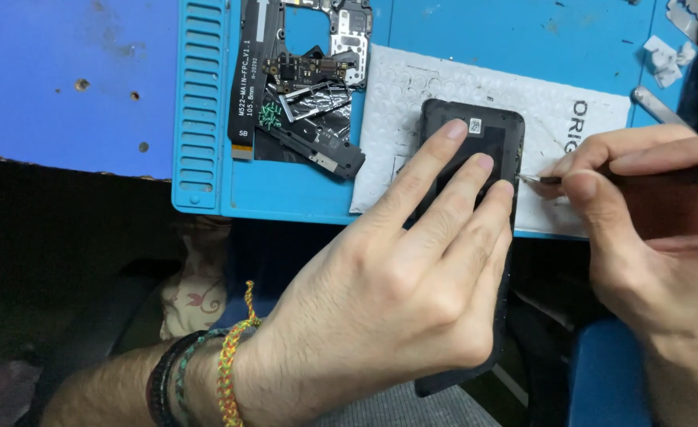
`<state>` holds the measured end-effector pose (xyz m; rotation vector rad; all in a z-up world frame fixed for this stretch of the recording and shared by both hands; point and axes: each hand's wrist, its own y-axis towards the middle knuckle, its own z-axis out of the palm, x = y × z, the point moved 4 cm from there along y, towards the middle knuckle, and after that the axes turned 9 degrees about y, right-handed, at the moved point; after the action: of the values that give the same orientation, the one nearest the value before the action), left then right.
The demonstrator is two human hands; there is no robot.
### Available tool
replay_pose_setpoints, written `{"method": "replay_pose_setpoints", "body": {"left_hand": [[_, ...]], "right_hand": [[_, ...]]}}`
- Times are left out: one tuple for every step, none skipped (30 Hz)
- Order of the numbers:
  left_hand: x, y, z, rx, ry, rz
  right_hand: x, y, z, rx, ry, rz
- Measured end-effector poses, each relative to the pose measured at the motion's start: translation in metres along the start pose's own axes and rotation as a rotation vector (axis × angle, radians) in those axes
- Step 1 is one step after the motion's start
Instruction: Scraping and removing adhesive residue from a mobile phone component using tweezers on a repair bench.
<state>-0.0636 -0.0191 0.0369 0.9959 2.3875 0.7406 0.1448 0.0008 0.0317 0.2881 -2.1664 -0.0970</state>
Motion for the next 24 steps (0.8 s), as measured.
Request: {"method": "replay_pose_setpoints", "body": {"left_hand": [[0.0, 0.0001, -0.0002, 0.0, -0.001, 0.001], [-0.0001, 0.0004, -0.0004, 0.0, -0.002, 0.002], [-0.0002, 0.0005, -0.0007, 0.004, 0.003, 0.005], [0.0001, 0.0003, -0.0011, 0.01, 0.012, 0.007], [0.0007, 0.0003, -0.001, 0.01, 0.015, 0.007], [0.0006, 0.0006, -0.0009, 0.008, 0.005, 0.002], [0.0003, 0.001, -0.0008, 0.005, -0.005, -0.003], [0.0003, 0.0009, -0.0007, 0.003, -0.006, -0.001], [-0.0001, 0.0009, -0.0003, 0.012, 0.015, 0.007], [-0.0001, 0.0003, -0.0003, 0.024, 0.037, 0.015], [0.0002, 0.0003, -0.0002, 0.024, 0.039, 0.017], [0.0001, 0.0001, -0.0001, 0.022, 0.038, 0.019], [0.0001, -0.0001, 0.0, 0.02, 0.038, 0.022], [0.0007, -0.0003, -0.0006, 0.02, 0.039, 0.021], [0.0009, -0.0003, -0.0005, 0.032, 0.04, 0.029], [0.0012, -0.0002, 0.0, 0.042, 0.04, 0.04], [0.0017, 0.0002, 0.0, 0.041, 0.04, 0.044], [0.0017, 0.0003, 0.0, 0.039, 0.034, 0.046], [0.002, 0.0003, -0.0003, 0.036, 0.028, 0.049], [0.0016, 0.0002, 0.0, 0.035, 0.03, 0.048], [0.0016, -0.0001, 0.0, 0.033, 0.024, 0.046], [0.0017, -0.0011, 0.0, 0.034, 0.022, 0.043], [0.003, -0.0016, -0.0006, 0.035, 0.027, 0.041], [0.0031, -0.0013, -0.0002, 0.032, 0.023, 0.045]], "right_hand": [[-0.0018, -0.0013, -0.0005, -0.029, -0.016, 0.004], [-0.0003, -0.0008, -0.0016, -0.029, -0.017, 0.005], [-0.0011, -0.0003, -0.0023, -0.022, -0.026, 0.064], [-0.0022, 0.0006, -0.002, -0.014, -0.032, 0.121], [-0.0055, 0.0006, -0.001, -0.014, -0.03, 0.118], [-0.006, 0.0001, -0.0007, -0.012, 0.012, 0.055], [-0.0064, -0.0006, -0.0009, -0.011, 0.055, -0.009], [-0.0059, -0.0002, -0.0023, -0.013, 0.053, -0.011], [-0.0046, 0.0002, -0.0034, -0.006, 0.028, -0.028], [-0.0035, 0.0005, -0.0035, 0.001, 0.007, -0.046], [-0.0021, 0.0008, -0.003, -0.001, 0.008, -0.047], [-0.0008, 0.0011, -0.0022, 0.012, 0.01, -0.042], [0.0005, 0.0015, -0.0014, 0.024, 0.013, -0.037], [0.0014, 0.0014, 0.0005, 0.024, 0.014, -0.038], [0.0024, 0.0013, 0.0013, -0.001, 0.015, -0.043], [0.0032, 0.0005, 0.0018, -0.03, 0.016, -0.048], [0.0019, 0.0011, 0.0011, -0.034, 0.015, -0.049], [0.0, 0.0007, 0.0005, -0.03, 0.034, -0.024], [-0.0017, 0.0005, 0.0001, -0.026, 0.054, 0.001], [-0.0022, -0.0001, 0.0003, -0.025, 0.053, 0.0], [-0.0021, -0.0007, 0.001, -0.02, 0.057, -0.009], [-0.0026, -0.0012, 0.0028, -0.013, 0.064, -0.02], [-0.0012, 0.0008, 0.005, -0.012, 0.068, -0.023], [0.0014, 0.0013, 0.0046, -0.02, 0.047, -0.041]]}}
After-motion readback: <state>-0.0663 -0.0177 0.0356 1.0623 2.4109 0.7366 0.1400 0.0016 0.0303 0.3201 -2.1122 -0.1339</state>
